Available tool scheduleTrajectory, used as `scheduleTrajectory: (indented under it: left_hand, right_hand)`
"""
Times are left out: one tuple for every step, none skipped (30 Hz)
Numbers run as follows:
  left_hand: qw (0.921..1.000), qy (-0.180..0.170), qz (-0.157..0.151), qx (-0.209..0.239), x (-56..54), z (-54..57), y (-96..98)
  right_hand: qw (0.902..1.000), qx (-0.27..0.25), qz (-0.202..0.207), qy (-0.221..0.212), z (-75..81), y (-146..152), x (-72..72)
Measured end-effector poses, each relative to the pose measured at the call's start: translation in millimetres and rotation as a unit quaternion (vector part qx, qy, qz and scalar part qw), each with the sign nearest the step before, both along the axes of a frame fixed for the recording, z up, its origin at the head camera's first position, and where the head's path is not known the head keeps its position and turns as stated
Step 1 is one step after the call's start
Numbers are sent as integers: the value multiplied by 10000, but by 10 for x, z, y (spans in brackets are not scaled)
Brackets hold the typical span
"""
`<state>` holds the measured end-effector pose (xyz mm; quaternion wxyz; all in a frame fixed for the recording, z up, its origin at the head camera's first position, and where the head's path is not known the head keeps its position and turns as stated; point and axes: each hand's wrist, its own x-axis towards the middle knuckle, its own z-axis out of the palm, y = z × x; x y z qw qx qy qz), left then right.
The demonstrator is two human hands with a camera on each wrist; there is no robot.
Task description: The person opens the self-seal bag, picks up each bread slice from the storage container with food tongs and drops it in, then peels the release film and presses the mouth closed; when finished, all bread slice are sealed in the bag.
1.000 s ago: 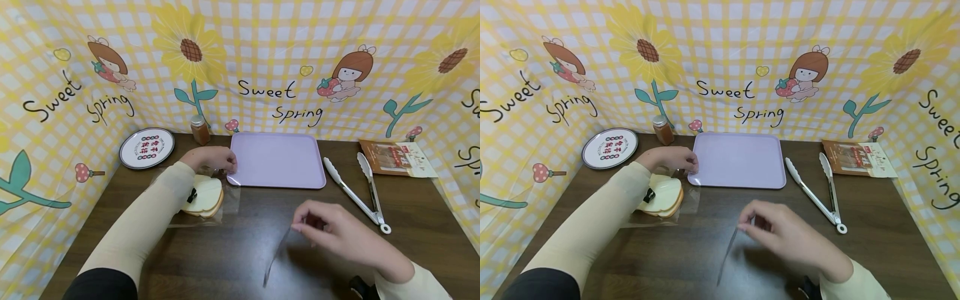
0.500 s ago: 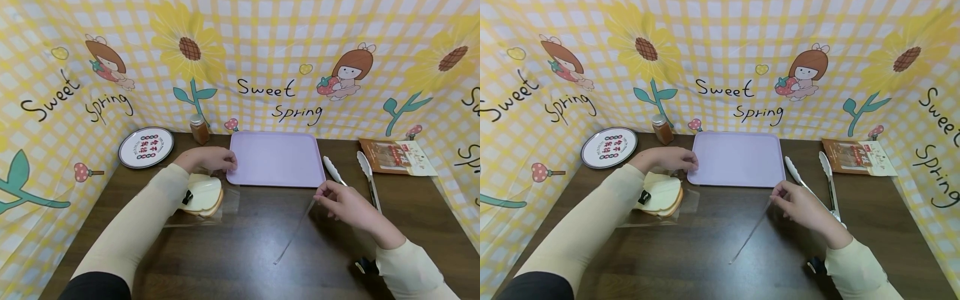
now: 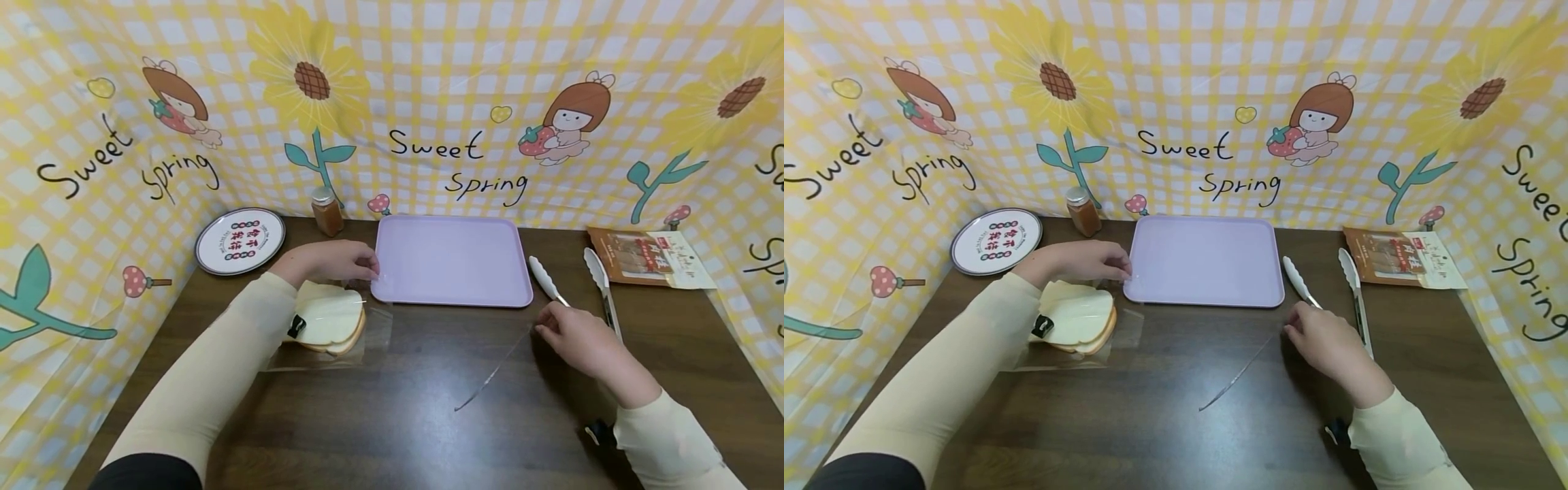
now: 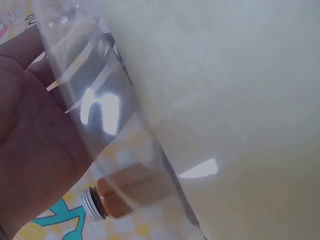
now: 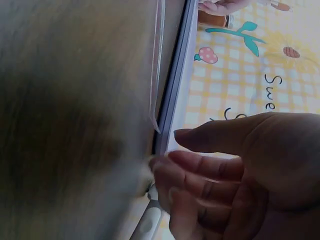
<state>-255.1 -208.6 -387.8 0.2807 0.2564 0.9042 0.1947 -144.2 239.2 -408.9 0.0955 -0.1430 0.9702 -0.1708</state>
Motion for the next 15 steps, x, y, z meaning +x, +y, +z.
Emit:
scheduleTrajectory:
  left_hand:
    - [10000,9,8,26,6,-1,-13]
    - [10000,3,26,48,13,2,-25]
    - [10000,11,37,63,18,1,-36]
    - [10000,11,67,69,26,3,-46]
    - [9999,8,86,79,33,8,-54]
    - [9999,2,111,78,37,8,-61]
    - [9999,-4,113,79,41,10,-67]
    - [9999,-12,120,77,46,13,-72]
    - [9999,-23,120,79,48,13,-76]
    - [9999,-37,118,81,52,14,-78]
    - [9999,-36,111,71,51,11,-82]
    - [9999,-34,102,58,49,7,-86]
    - [9999,-41,103,49,51,8,-88]
    - [9999,-40,106,39,52,7,-90]
    - [9999,-41,112,29,52,7,-93]
  right_hand:
    - [10000,75,-42,22,4,-12,15]
    - [9999,118,-72,41,10,-27,31]
    - [9998,143,-91,72,19,-53,50]
    - [9998,151,-96,127,32,-84,72]
    - [9997,125,-85,183,47,-119,94]
    - [9996,86,-65,251,62,-160,119]
    - [9994,33,-23,340,78,-204,145]
    - [9990,-55,49,451,93,-249,172]
    - [9982,-146,120,566,109,-301,202]
    - [9972,-233,201,681,122,-351,233]
    - [9960,-304,282,795,135,-403,266]
    - [9944,-362,364,929,145,-457,299]
    - [9923,-416,441,1084,152,-512,333]
    - [9903,-471,508,1204,157,-570,365]
    - [9883,-518,575,1311,158,-629,395]
